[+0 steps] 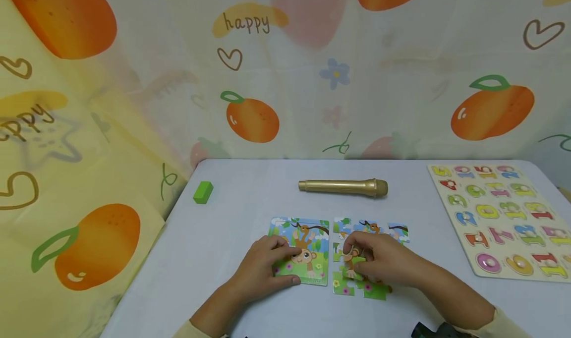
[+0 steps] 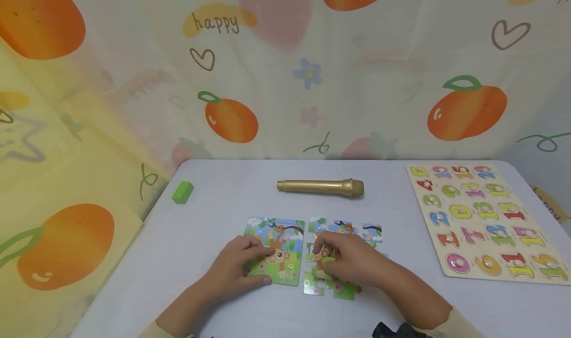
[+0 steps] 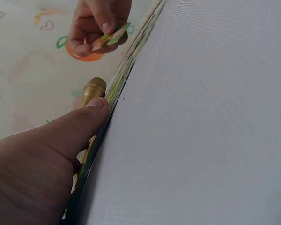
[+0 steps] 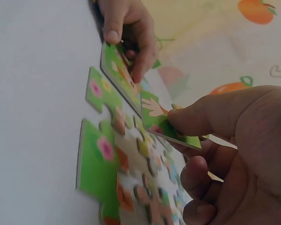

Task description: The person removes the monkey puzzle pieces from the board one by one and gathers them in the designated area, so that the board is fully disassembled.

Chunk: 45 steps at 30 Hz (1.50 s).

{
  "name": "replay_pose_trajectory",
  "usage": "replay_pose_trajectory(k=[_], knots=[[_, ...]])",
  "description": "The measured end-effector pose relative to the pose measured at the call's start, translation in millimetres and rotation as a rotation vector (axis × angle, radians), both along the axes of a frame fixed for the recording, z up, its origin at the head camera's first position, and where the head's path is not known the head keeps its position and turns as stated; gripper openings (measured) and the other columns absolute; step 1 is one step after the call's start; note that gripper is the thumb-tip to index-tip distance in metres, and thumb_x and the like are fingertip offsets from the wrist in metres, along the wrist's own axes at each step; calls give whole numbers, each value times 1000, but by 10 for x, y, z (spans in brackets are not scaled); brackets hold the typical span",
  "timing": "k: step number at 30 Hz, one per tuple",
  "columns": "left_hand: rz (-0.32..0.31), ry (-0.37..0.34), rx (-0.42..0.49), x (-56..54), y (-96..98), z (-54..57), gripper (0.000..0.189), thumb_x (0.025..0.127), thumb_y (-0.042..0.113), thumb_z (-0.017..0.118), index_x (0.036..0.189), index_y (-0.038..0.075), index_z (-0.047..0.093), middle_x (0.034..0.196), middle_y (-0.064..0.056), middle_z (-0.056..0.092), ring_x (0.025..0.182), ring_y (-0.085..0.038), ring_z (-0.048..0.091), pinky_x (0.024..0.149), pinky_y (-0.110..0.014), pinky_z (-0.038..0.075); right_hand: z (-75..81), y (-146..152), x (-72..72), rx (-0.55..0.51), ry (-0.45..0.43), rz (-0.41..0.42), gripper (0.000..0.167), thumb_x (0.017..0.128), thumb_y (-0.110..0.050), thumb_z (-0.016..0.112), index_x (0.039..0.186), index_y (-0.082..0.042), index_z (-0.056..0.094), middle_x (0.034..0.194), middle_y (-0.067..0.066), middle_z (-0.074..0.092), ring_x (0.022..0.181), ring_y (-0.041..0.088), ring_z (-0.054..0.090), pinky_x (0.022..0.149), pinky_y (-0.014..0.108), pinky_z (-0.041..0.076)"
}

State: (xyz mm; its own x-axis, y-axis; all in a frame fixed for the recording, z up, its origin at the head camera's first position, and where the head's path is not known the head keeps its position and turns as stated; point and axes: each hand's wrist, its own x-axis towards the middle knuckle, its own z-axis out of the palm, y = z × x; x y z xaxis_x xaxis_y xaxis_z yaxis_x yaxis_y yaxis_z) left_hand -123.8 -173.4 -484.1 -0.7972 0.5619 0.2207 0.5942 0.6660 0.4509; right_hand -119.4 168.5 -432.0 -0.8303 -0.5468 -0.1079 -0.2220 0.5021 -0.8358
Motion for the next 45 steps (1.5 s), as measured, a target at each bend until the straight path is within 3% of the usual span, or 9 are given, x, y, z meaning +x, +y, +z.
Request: replay_pose_trajectory(k=[6, 9, 14, 19, 23, 27, 38, 42, 45], knots=[[-11, 7, -6, -9, 15, -10, 59, 82, 57, 89, 133, 28, 77, 121, 15, 58, 101, -7, 46, 90, -31, 43, -31, 295, 157, 37, 6, -43, 28, 89, -9, 79, 110, -24, 67, 77, -8, 56, 64, 6, 50, 59, 25, 44], [-14, 13, -12, -18, 18, -19, 59, 83, 58, 88, 133, 29, 76, 121, 15, 58, 101, -7, 46, 90, -31, 43, -83, 442, 253, 43, 37, -60, 29, 90, -8, 79, 109, -26, 66, 90, -9, 65, 79, 4, 56, 69, 23, 47], [-9, 9, -18, -13, 19, -6, 59, 83, 58, 88, 134, 29, 76, 120, 15, 57, 100, -7, 45, 90, -31, 42, -183, 655, 381, 46, 91, -66, 30, 91, -8, 79, 109, -28, 66, 107, -11, 67, 88, 5, 57, 73, 23, 45], [-7, 0, -18, -7, 22, 8, 59, 84, 58, 87, 134, 29, 76, 120, 15, 57, 100, -7, 45, 90, -31, 42, -245, 815, 474, 69, 113, -84, 31, 92, -8, 80, 108, -29, 65, 105, -9, 67, 81, 1, 55, 65, 25, 42], [-1, -5, -24, -5, 23, 11, 59, 84, 58, 88, 134, 30, 76, 120, 15, 57, 100, -7, 45, 90, -31, 42, -277, 876, 520, 93, 97, -84, 26, 94, -9, 79, 109, -26, 66, 90, -13, 61, 69, 3, 49, 60, 26, 40], [-2, -8, -25, -3, 30, 6, 59, 84, 58, 87, 134, 30, 76, 120, 15, 57, 100, -7, 45, 90, -31, 42, -317, 886, 569, 113, 151, -94, 25, 95, -10, 79, 110, -26, 67, 84, -17, 54, 69, 1, 48, 59, 25, 40], [-8, -8, -32, -11, 49, -14, 59, 85, 62, 85, 135, 32, 75, 119, 16, 56, 99, -7, 44, 90, -31, 42, -432, 925, 670, 168, 374, -113, 35, 90, -10, 85, 109, -34, 71, 109, -14, 53, 73, -5, 46, 62, 21, 42], [-5, -16, -32, 1, 36, -4, 57, 87, 60, 83, 135, 31, 75, 121, 16, 57, 102, -7, 46, 92, -33, 42, -469, 913, 682, 169, 439, -109, 40, 87, -7, 86, 111, -35, 71, 110, -12, 51, 70, -7, 45, 61, 19, 43], [1, -43, -37, 16, 19, 21, 54, 90, 57, 82, 136, 30, 75, 121, 16, 57, 104, -8, 47, 93, -33, 43, -451, 892, 702, 167, 468, -159, 39, 88, -12, 88, 114, -35, 69, 110, -15, 54, 73, -6, 45, 61, 19, 42]])
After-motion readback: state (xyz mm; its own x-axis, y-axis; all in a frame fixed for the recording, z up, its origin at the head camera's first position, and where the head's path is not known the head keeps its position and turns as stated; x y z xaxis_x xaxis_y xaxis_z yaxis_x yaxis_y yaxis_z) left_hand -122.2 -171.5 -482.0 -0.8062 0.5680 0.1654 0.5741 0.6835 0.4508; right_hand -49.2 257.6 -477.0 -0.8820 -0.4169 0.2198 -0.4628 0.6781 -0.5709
